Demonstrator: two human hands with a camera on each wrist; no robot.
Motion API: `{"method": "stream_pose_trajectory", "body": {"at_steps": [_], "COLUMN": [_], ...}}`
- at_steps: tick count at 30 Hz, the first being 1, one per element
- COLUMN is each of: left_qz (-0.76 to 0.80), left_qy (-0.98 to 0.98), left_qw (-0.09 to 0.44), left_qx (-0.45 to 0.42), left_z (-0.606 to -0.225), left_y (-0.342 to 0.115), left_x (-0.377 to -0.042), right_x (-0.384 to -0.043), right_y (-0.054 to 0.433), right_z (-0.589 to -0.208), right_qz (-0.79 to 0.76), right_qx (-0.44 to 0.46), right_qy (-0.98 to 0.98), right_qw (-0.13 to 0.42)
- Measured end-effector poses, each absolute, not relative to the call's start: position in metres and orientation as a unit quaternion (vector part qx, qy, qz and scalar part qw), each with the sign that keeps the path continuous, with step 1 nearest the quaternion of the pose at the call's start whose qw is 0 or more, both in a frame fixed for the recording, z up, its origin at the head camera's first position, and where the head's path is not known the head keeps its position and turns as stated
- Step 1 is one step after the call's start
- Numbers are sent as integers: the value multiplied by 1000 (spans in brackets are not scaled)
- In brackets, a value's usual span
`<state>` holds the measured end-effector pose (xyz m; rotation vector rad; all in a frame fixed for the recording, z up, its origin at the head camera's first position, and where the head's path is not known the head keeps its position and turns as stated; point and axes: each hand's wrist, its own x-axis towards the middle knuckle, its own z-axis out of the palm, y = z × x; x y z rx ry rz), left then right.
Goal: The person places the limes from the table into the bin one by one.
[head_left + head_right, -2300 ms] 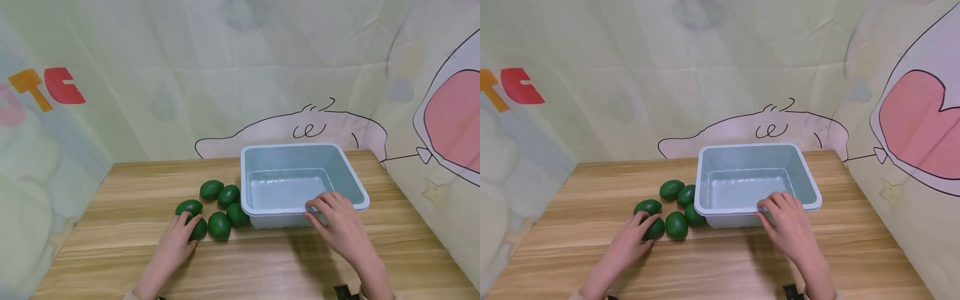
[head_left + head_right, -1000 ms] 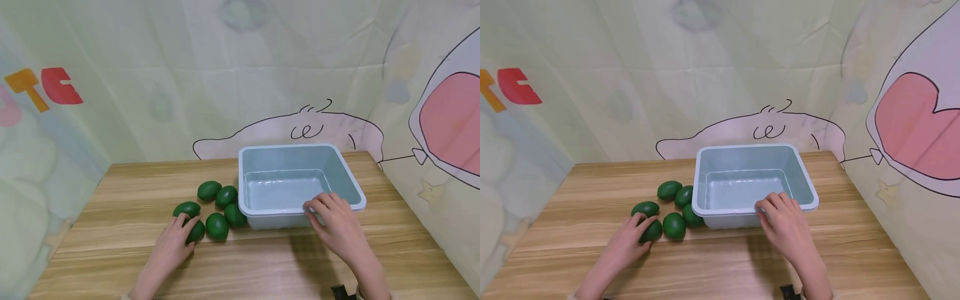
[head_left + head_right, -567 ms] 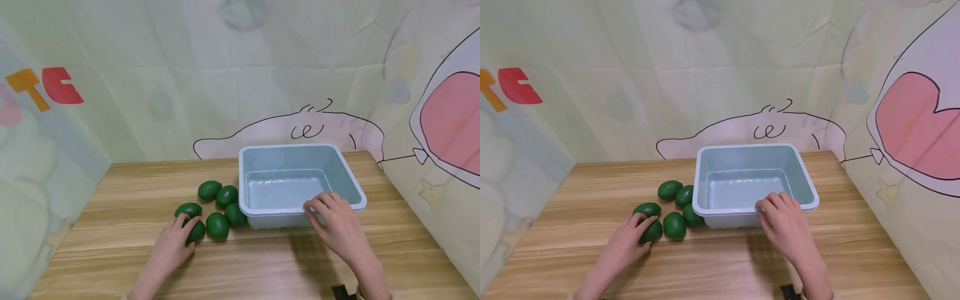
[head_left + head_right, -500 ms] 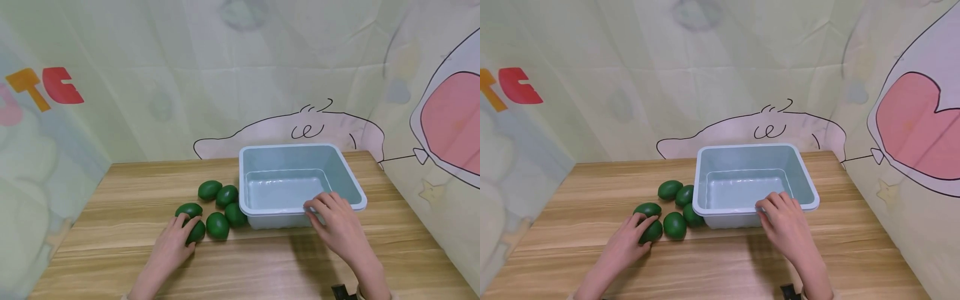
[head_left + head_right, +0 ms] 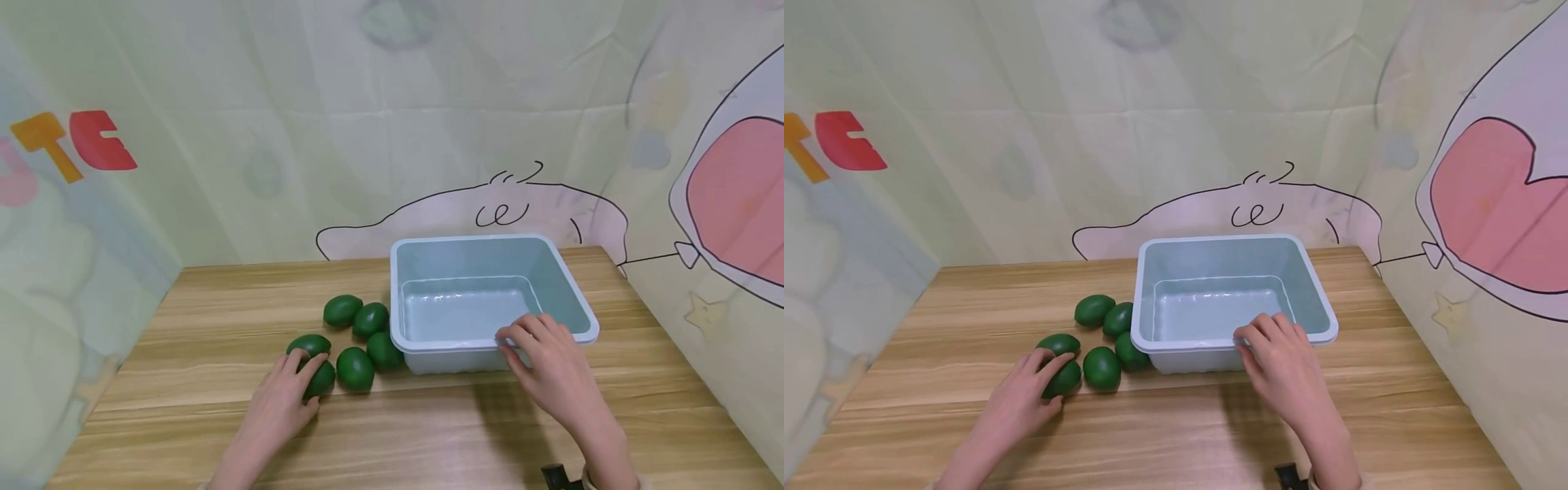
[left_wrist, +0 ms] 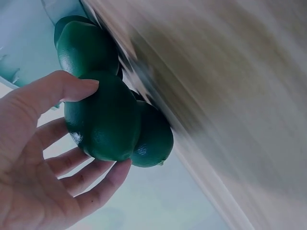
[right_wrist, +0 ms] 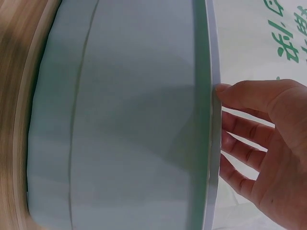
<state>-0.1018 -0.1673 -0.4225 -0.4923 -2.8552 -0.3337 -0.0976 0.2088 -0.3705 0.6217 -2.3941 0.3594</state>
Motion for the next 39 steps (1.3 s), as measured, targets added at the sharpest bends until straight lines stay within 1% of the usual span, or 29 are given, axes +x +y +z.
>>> {"method": "stream_pose_trajectory", "body": {"at_steps": [39], "left_qz": [-110], "left_qy": [-959], "left_qw": [176], "left_qx": [-194], "left_z": [-398], "left_y": [-156], "left_x": [-93], "right_x": [-98], "right_y": [209], "right_z": [-370], "right_qz": [135], "right_qx": [236], "right_qy": [-911], "right_qw": [311]}}
